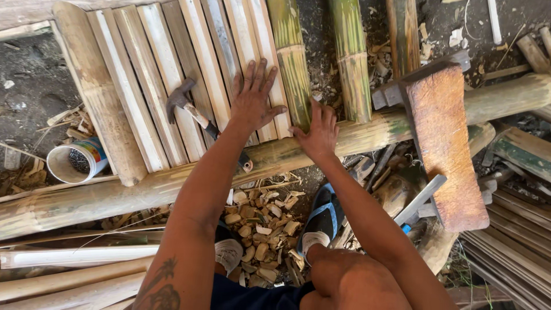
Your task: The person assembles a bamboo frame by cutting bamboo strips to length with a hand saw, placing them into a bamboo jig, and securing them with a hammer and nails. The person repeatedly measures, cuts, and hammers multiple strips into place.
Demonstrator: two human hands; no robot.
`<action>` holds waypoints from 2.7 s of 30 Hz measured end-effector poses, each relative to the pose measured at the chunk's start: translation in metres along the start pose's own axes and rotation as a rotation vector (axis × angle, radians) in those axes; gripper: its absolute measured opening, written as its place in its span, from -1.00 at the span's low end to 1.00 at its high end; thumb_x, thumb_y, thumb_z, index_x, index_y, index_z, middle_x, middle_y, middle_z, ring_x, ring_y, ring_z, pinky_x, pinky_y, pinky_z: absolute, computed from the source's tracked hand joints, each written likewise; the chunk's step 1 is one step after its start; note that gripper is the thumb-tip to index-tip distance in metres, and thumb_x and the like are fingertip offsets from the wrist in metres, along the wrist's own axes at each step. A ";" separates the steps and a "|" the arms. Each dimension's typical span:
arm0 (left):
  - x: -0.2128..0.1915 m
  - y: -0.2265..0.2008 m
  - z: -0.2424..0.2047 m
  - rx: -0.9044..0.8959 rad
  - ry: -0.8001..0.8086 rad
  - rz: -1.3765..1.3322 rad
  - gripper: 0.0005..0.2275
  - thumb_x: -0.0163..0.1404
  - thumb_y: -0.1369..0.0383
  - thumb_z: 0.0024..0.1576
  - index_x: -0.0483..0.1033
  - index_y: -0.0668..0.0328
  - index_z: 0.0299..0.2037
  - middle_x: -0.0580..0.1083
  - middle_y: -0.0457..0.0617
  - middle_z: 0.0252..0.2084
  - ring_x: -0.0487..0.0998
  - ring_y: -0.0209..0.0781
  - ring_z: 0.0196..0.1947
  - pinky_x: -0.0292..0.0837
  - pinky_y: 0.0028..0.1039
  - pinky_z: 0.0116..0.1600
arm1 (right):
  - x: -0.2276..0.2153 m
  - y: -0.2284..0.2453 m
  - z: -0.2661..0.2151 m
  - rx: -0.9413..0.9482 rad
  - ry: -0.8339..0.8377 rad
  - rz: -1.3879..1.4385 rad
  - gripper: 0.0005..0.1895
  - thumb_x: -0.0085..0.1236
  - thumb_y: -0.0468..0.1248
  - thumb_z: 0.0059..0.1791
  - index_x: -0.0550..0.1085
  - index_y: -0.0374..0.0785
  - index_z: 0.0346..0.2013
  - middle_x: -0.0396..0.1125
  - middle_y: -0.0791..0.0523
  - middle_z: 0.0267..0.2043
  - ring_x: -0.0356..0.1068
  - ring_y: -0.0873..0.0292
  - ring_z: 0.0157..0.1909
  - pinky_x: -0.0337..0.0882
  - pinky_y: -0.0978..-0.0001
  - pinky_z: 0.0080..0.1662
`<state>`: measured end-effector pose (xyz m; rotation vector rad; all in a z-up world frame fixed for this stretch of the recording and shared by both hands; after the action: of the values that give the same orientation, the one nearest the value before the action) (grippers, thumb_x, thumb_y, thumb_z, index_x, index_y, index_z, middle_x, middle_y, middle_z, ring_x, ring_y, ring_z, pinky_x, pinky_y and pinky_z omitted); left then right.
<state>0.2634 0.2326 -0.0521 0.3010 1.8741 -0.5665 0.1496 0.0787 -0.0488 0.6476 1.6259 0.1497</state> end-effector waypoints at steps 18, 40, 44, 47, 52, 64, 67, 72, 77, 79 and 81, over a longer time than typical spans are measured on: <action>-0.001 0.004 0.011 -0.008 0.033 0.001 -0.24 -0.13 -0.17 0.21 -0.17 -0.20 0.56 -0.23 -0.17 0.62 -0.44 0.03 0.57 -0.42 0.19 0.48 | 0.029 -0.015 0.010 0.169 0.161 0.167 0.19 0.38 0.01 -0.14 -0.21 -0.08 0.55 -0.11 -0.13 0.50 -0.13 -0.24 0.51 -0.08 -0.34 0.38; -0.010 -0.004 -0.024 0.281 -0.146 0.075 -0.44 -0.06 0.28 0.28 0.06 -0.32 0.49 -0.02 -0.17 0.55 -0.10 -0.04 0.56 -0.25 0.15 0.53 | 0.027 -0.001 -0.009 -0.069 -0.182 0.181 -0.78 0.26 -0.42 -0.10 0.43 -0.23 -0.22 0.19 -0.06 0.27 0.16 -0.13 0.36 0.27 -0.16 0.24; -0.040 -0.020 -0.002 0.372 -0.362 0.180 -0.46 -0.01 0.35 0.25 0.19 -0.31 0.46 0.12 -0.16 0.53 0.01 -0.11 0.55 -0.20 0.05 0.55 | -0.028 -0.011 -0.020 -0.194 -0.273 0.475 -0.84 0.11 -0.54 0.00 0.42 -0.28 -0.19 0.48 -0.06 -0.01 0.57 0.11 -0.18 0.57 0.34 -0.24; -0.074 -0.044 0.026 0.475 -0.529 0.020 -0.63 0.01 0.27 0.35 0.31 -0.22 0.35 0.26 -0.12 0.39 0.19 -0.09 0.48 0.09 0.01 0.54 | -0.109 0.001 -0.035 -0.458 -0.448 0.428 -0.80 0.04 -0.59 0.01 0.33 -0.36 -0.13 0.44 -0.17 0.03 0.54 0.06 -0.08 0.56 0.46 -0.28; -0.107 -0.073 0.039 0.614 -0.570 0.002 -0.84 -0.03 0.35 0.43 0.48 -0.09 0.17 0.53 -0.10 0.04 0.59 -0.14 0.01 0.66 -0.34 0.10 | -0.204 0.004 -0.027 -0.633 -0.654 0.752 -0.68 0.00 -0.41 0.22 0.14 -0.15 0.20 0.44 -0.09 0.11 0.53 0.06 0.10 0.62 0.27 -0.06; -0.051 0.035 0.017 -0.146 -0.768 -0.692 -0.82 0.07 0.31 0.27 0.49 0.29 -0.12 0.57 0.11 -0.39 0.60 -0.08 -0.42 0.52 -0.22 -0.30 | 0.018 -0.005 0.013 0.062 0.240 0.094 0.30 0.38 0.17 -0.11 -0.39 -0.02 0.54 -0.20 -0.12 0.59 -0.12 -0.27 0.54 -0.02 -0.34 0.40; -0.014 0.053 0.031 -0.401 -0.408 -1.062 -0.81 0.00 0.27 0.27 0.48 0.22 -0.07 0.56 0.01 -0.35 0.59 -0.09 -0.48 0.55 -0.21 -0.32 | 0.031 -0.016 0.014 0.110 0.288 0.071 0.34 0.35 0.21 -0.12 -0.44 -0.04 0.54 -0.17 -0.14 0.56 -0.05 -0.26 0.51 -0.03 -0.40 0.36; -0.026 0.037 0.031 -0.308 -0.115 -0.380 -0.77 0.04 0.18 0.34 0.55 0.16 -0.03 0.57 -0.01 -0.05 0.60 -0.13 -0.08 0.57 -0.27 0.03 | 0.031 -0.012 0.017 0.119 0.239 0.007 0.33 0.35 0.21 -0.12 -0.41 -0.05 0.54 -0.11 -0.16 0.53 -0.02 -0.28 0.50 0.02 -0.33 0.37; -0.027 0.003 0.014 -0.053 -0.187 -0.063 -0.35 0.06 -0.01 0.20 0.15 0.05 0.43 0.02 0.02 0.47 -0.02 0.10 0.49 -0.05 0.01 0.47 | 0.029 -0.012 0.015 0.128 0.223 0.029 0.32 0.36 0.18 -0.13 -0.39 -0.06 0.56 -0.07 -0.15 0.52 0.03 -0.26 0.49 0.07 -0.27 0.37; -0.020 0.001 0.009 0.024 -0.178 -0.074 -0.21 -0.01 -0.12 0.24 -0.09 0.09 0.55 -0.26 -0.01 0.59 -0.29 0.13 0.57 -0.30 0.03 0.54 | 0.026 -0.010 0.015 0.089 0.190 0.044 0.30 0.37 0.13 -0.12 -0.37 -0.06 0.56 -0.05 -0.13 0.52 0.04 -0.27 0.49 0.09 -0.27 0.36; -0.004 0.011 0.011 -0.023 -0.024 -0.073 -0.18 -0.06 -0.16 0.20 -0.17 0.03 0.55 -0.28 -0.06 0.59 -0.34 0.06 0.58 -0.34 -0.02 0.55 | 0.026 -0.008 0.014 0.072 0.193 0.018 0.31 0.38 0.13 -0.11 -0.38 -0.10 0.56 -0.08 -0.17 0.51 0.01 -0.29 0.47 0.06 -0.30 0.34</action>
<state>0.2785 0.2363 -0.0539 0.2101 1.8734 -0.5950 0.1597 0.0811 -0.0777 0.7206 1.8178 0.1714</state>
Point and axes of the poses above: each hand's wrist, its own z-axis towards the middle knuckle, its own x-axis out of the palm, y = z × x, the point moved 7 cm from there along z, towards the middle knuckle
